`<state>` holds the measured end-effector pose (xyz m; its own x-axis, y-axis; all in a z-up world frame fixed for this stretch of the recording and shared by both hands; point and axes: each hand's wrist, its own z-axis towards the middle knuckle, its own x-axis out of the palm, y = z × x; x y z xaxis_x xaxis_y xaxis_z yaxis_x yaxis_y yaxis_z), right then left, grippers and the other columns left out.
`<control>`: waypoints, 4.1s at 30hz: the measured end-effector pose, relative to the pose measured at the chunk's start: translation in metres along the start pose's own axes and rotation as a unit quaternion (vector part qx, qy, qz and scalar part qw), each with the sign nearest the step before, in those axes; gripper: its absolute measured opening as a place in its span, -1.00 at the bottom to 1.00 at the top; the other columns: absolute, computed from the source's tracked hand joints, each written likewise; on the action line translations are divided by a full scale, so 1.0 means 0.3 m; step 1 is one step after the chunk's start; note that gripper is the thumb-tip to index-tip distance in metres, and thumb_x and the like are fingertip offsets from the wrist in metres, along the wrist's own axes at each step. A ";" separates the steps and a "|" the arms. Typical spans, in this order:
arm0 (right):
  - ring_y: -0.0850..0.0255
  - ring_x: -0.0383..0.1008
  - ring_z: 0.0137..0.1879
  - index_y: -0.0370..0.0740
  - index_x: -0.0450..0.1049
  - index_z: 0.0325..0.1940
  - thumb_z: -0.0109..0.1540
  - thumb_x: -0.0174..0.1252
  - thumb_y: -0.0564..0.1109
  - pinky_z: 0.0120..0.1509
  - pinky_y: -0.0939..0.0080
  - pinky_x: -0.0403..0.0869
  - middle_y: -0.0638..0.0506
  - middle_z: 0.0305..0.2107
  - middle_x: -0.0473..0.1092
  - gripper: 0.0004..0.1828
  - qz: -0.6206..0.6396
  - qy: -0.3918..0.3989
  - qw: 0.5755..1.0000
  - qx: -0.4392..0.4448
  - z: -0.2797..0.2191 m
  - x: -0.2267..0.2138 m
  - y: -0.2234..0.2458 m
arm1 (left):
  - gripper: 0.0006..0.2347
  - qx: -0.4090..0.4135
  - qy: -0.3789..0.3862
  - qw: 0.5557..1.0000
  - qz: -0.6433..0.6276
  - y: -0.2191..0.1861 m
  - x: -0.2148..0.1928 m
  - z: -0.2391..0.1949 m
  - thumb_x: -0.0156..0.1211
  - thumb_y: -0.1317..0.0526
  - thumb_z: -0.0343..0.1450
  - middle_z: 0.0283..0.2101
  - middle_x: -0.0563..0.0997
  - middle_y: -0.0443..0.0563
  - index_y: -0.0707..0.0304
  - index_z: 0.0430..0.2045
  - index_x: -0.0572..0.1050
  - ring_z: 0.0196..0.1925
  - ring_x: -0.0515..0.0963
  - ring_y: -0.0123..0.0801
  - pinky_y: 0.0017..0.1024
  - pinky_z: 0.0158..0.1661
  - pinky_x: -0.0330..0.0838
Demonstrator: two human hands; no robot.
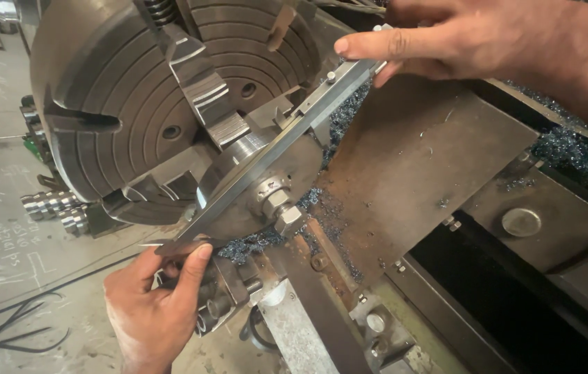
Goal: Operate a metal lathe to shape a workpiece and measure it with a caliper.
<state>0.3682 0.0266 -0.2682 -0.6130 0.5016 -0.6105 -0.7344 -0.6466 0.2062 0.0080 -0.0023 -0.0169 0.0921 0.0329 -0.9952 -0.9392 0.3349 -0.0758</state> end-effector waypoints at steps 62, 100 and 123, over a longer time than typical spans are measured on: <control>0.26 0.20 -0.83 -0.29 0.54 -0.47 0.31 0.04 0.15 -0.77 0.20 0.27 0.03 -0.93 0.15 -0.51 0.348 0.108 0.847 0.387 0.143 -0.048 0.042 | -0.85 0.032 0.017 0.999 -0.010 0.010 0.001 0.009 0.45 0.27 0.28 -0.54 0.64 -0.04 0.35 -0.39 0.69 -0.66 0.30 -0.57 -0.50 -0.60 0.16; 0.17 0.48 -0.32 -0.29 0.38 0.13 0.20 0.30 0.00 -0.22 0.24 0.50 -0.07 -0.31 0.44 -0.49 0.045 0.060 0.994 0.076 0.013 0.144 -0.088 | -0.84 -0.023 0.037 0.999 -0.010 -0.007 0.002 0.013 0.43 0.24 0.30 -0.67 0.55 -0.11 0.32 -0.34 0.69 -0.65 0.30 -0.59 -0.52 -0.59 0.17; 0.27 0.42 -0.39 -0.24 0.41 0.10 0.25 0.27 -0.15 -0.30 0.30 0.44 0.00 -0.31 0.42 -0.64 0.046 0.073 0.995 0.059 0.021 0.059 -0.073 | -0.87 0.002 0.032 0.999 -0.003 -0.004 0.004 0.009 0.43 0.26 0.29 -0.54 0.64 -0.07 0.34 -0.42 0.69 -0.58 0.35 -0.55 -0.51 -0.52 0.23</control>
